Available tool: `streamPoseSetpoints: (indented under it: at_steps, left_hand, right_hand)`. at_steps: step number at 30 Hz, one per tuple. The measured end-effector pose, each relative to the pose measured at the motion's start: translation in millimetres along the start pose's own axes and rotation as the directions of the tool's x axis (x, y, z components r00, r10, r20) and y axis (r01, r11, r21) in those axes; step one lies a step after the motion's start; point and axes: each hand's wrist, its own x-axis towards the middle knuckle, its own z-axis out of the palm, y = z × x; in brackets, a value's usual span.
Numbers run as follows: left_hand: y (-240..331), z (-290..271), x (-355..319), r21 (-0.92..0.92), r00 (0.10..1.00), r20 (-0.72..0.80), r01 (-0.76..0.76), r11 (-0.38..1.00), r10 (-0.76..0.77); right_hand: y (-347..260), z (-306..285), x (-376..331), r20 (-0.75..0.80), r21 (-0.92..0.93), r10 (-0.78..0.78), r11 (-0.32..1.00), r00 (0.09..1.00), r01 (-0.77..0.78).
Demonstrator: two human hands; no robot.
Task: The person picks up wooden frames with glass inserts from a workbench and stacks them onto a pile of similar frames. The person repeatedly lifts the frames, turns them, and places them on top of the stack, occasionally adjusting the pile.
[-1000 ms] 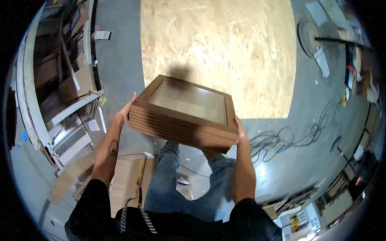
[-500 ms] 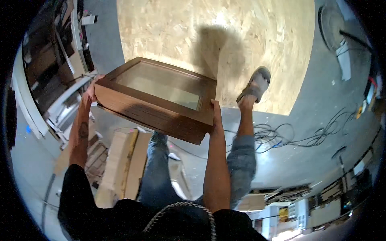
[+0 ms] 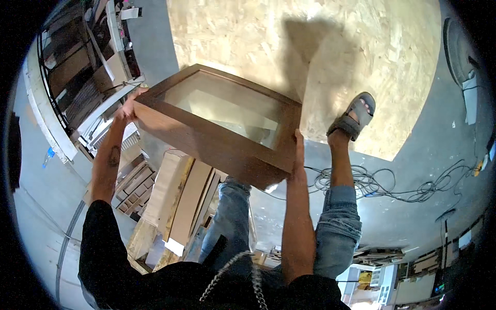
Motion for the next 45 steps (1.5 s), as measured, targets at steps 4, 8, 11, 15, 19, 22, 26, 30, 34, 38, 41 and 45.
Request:
streamPoseSetpoints:
  at_steps: [4, 8, 11, 15, 19, 22, 26, 30, 34, 38, 41, 45]
  left_hand:
    - [5, -14, 30, 0.008, 0.944, -0.111, 0.314, 0.95, -0.311]
    - [3, 20, 87, 0.117, 0.975, 0.22, 0.005, 0.993, -0.031]
    - [-3, 10, 59, 0.078, 0.897, 0.391, -0.253, 0.964, 0.204]
    - [-19, 2, 83, 0.062, 0.876, 0.446, -0.233, 0.97, 0.182]
    - [-31, 10, 130, 0.058, 0.861, 0.489, -0.192, 0.98, 0.14]
    - [-38, -6, 128, 0.062, 0.876, 0.464, -0.179, 0.982, 0.13]
    - [-43, 1, 110, -0.022, 0.92, 0.374, -0.121, 0.992, 0.12]
    - [-5, 103, 53, -0.222, 0.965, 0.247, -0.03, 0.975, 0.086]
    - [-30, 121, -49, -0.37, 0.988, 0.082, 0.155, 0.916, -0.134]
    - [-37, 142, -197, -0.425, 0.999, -0.046, -0.001, 0.905, -0.021]
    - [-29, 158, -332, -0.56, 0.981, -0.116, -0.194, 0.805, 0.155]
    - [-47, 124, -413, -0.417, 0.901, -0.044, -0.409, 0.811, 0.432]
  right_hand:
    - [-41, 17, -2, 0.062, -0.295, 0.29, 0.919, 0.955, -0.26]
    - [-89, -9, 51, -0.034, -0.429, 0.149, 0.891, 0.988, -0.149]
    - [-71, 9, 47, 0.036, -0.459, 0.013, 0.888, 0.999, 0.005]
    - [-36, 13, 22, 0.079, -0.465, -0.17, 0.866, 0.982, 0.187]
    - [-32, -26, 51, -0.105, -0.424, -0.022, 0.905, 0.994, -0.025]
    - [-22, -17, 50, -0.033, -0.387, -0.082, 0.92, 0.996, 0.063]
    - [-23, -3, 34, 0.008, -0.302, -0.07, 0.951, 0.998, 0.069]
    - [-56, 3, -33, 0.143, -0.103, -0.01, 0.994, 0.99, 0.025]
    - [-60, 28, -110, -0.026, -0.338, -0.136, 0.934, 0.99, 0.119]
    - [-93, 57, -266, -0.05, -0.443, -0.269, 0.869, 0.962, 0.22]
    - [-99, 51, -410, 0.057, -0.313, -0.2, 0.927, 0.978, 0.207]
    - [-65, -4, -582, 0.136, -0.133, -0.497, 0.848, 0.857, 0.513]
